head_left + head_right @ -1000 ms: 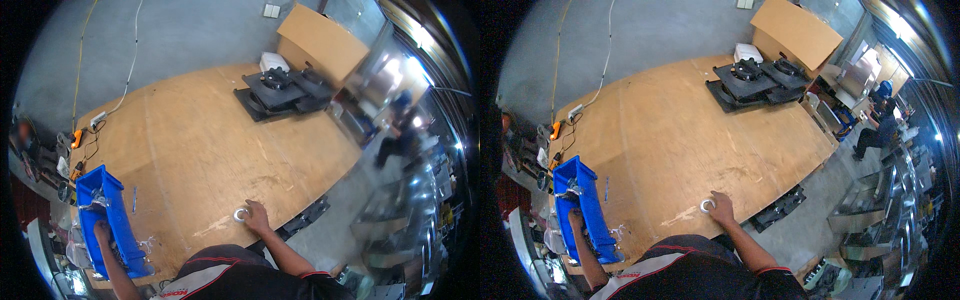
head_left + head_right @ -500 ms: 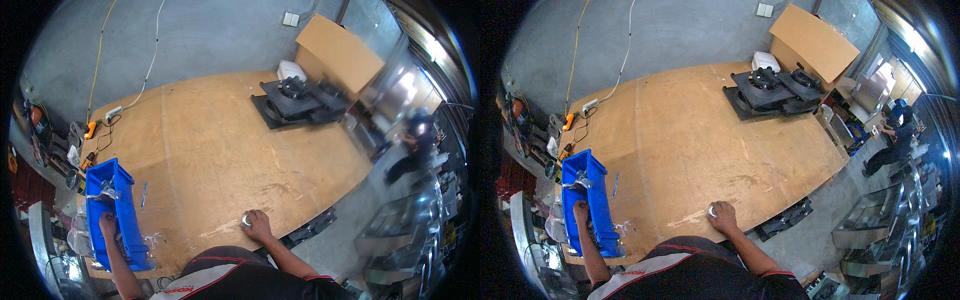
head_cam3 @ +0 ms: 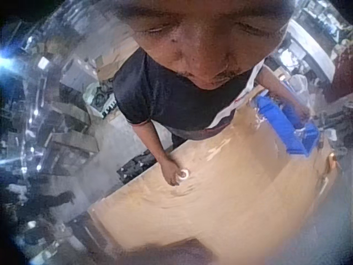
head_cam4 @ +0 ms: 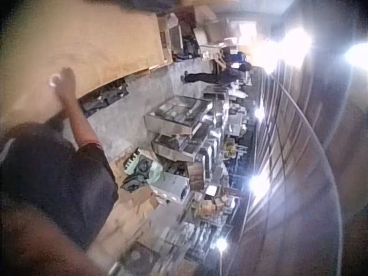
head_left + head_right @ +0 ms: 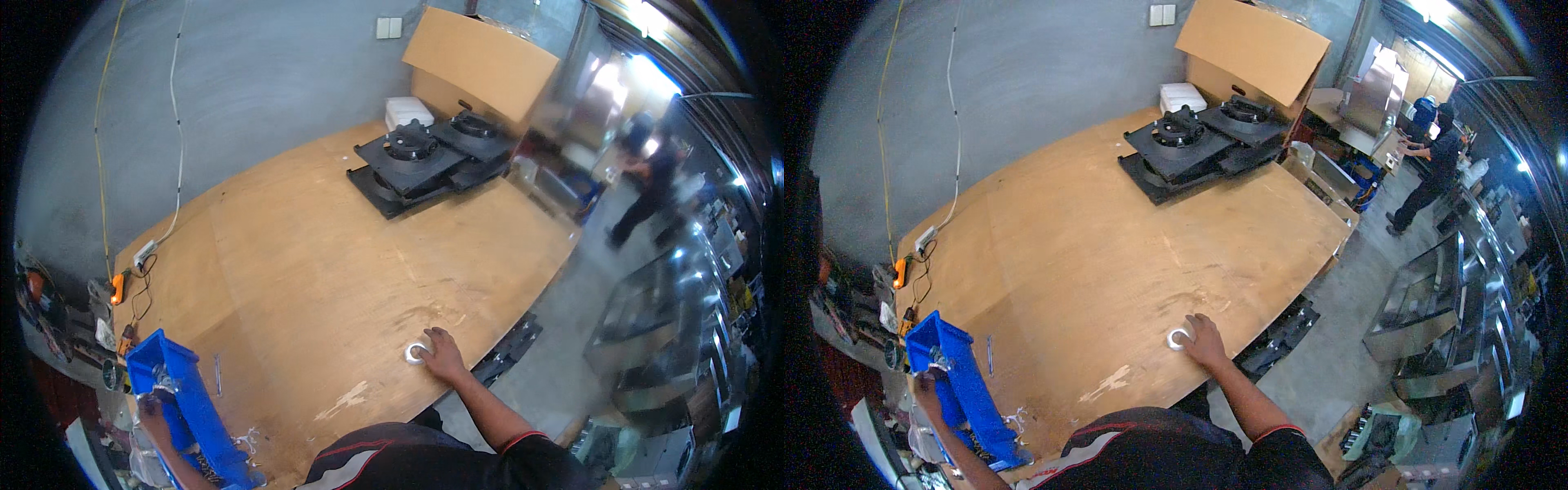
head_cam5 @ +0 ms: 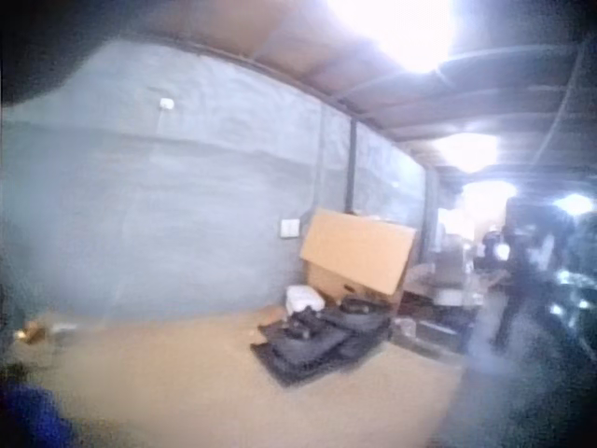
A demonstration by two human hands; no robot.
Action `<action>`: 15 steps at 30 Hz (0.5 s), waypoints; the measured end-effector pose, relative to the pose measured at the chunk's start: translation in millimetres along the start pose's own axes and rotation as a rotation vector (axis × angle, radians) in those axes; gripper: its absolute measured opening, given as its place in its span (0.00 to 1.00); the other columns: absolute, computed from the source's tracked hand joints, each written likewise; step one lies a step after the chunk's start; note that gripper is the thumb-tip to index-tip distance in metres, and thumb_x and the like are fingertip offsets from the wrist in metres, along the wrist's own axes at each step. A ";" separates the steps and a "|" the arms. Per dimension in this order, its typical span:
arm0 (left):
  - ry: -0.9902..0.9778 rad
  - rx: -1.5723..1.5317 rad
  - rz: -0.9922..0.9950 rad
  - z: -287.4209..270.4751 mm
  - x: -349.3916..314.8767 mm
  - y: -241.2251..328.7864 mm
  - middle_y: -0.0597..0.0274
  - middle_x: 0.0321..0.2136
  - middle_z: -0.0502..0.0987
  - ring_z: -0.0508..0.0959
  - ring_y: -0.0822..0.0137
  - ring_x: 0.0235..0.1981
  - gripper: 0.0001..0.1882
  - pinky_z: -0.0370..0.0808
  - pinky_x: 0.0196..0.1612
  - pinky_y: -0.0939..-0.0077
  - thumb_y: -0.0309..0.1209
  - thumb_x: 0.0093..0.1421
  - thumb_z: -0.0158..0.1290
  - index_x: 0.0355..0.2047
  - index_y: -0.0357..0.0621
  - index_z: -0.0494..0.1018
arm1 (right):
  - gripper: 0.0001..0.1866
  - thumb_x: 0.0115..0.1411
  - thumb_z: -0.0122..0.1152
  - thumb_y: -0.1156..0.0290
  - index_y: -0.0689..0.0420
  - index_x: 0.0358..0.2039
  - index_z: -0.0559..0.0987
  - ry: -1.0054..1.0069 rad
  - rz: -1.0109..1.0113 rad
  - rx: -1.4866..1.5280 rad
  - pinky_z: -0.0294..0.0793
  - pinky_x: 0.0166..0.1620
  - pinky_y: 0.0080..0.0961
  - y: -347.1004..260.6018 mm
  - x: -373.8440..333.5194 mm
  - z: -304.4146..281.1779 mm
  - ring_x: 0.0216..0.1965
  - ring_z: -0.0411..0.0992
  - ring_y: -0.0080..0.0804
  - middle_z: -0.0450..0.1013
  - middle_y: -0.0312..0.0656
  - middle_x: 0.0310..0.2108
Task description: The person assembles multiple square fan units on a wooden workbench. They place small white circular components onto the fan frames, retrieve additional parts from a blue bin, and arrange the completed units in rows.
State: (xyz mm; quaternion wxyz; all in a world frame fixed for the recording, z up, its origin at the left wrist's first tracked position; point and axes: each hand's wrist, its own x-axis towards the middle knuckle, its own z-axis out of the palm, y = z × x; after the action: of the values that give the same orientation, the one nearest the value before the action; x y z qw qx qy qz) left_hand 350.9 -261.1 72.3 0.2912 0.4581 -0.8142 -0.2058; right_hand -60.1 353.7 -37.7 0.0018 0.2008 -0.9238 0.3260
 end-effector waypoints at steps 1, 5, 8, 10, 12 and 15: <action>0.105 -0.059 0.076 -1.8 2.4 22.7 0.52 0.38 0.80 0.79 0.61 0.36 0.19 0.75 0.45 0.66 0.28 0.61 0.55 0.51 0.34 0.73 | 0.30 0.55 0.65 0.58 0.60 0.55 0.74 0.022 0.024 0.032 0.64 0.62 0.43 8.1 6.7 -9.5 0.57 0.66 0.55 0.69 0.57 0.55; 0.168 -0.260 0.180 24.4 -2.2 179.4 0.55 0.43 0.78 0.78 0.64 0.40 0.17 0.75 0.47 0.67 0.25 0.63 0.53 0.53 0.36 0.72 | 0.26 0.56 0.64 0.61 0.61 0.53 0.75 0.104 0.095 0.047 0.69 0.58 0.39 58.5 53.3 -54.9 0.53 0.71 0.50 0.73 0.55 0.51; -0.071 -0.558 0.187 88.9 -19.9 315.3 0.59 0.39 0.78 0.77 0.68 0.40 0.16 0.76 0.46 0.72 0.22 0.60 0.55 0.50 0.37 0.73 | 0.24 0.57 0.63 0.62 0.61 0.51 0.77 0.178 0.122 0.150 0.72 0.54 0.36 96.2 132.2 -107.1 0.48 0.74 0.45 0.75 0.53 0.47; -0.238 -0.640 0.243 148.5 -20.3 397.9 0.60 0.37 0.78 0.78 0.69 0.38 0.17 0.77 0.44 0.74 0.21 0.58 0.56 0.48 0.37 0.73 | 0.22 0.57 0.63 0.62 0.61 0.50 0.78 0.205 0.061 0.181 0.74 0.52 0.36 96.5 198.0 -153.4 0.47 0.75 0.44 0.76 0.52 0.45; -0.422 -0.726 0.281 213.1 -18.5 491.6 0.62 0.35 0.78 0.78 0.70 0.38 0.16 0.77 0.44 0.75 0.21 0.57 0.57 0.47 0.38 0.75 | 0.22 0.57 0.63 0.63 0.62 0.49 0.78 0.232 -0.011 0.204 0.73 0.52 0.37 95.6 272.1 -212.2 0.47 0.75 0.45 0.77 0.53 0.45; -0.530 -0.624 0.480 325.7 -3.2 625.8 0.59 0.34 0.80 0.79 0.68 0.37 0.17 0.77 0.44 0.73 0.26 0.56 0.60 0.47 0.38 0.75 | 0.21 0.57 0.63 0.63 0.61 0.48 0.78 0.402 -0.308 -0.005 0.75 0.48 0.36 119.7 374.2 -280.2 0.45 0.77 0.45 0.78 0.50 0.42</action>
State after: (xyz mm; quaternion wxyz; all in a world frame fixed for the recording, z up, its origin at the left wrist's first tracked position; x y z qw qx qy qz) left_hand -255.5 74.0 205.3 0.2366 0.0795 -0.8426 -0.4772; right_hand -484.4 468.9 161.2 0.2357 0.2702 -0.8643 0.3528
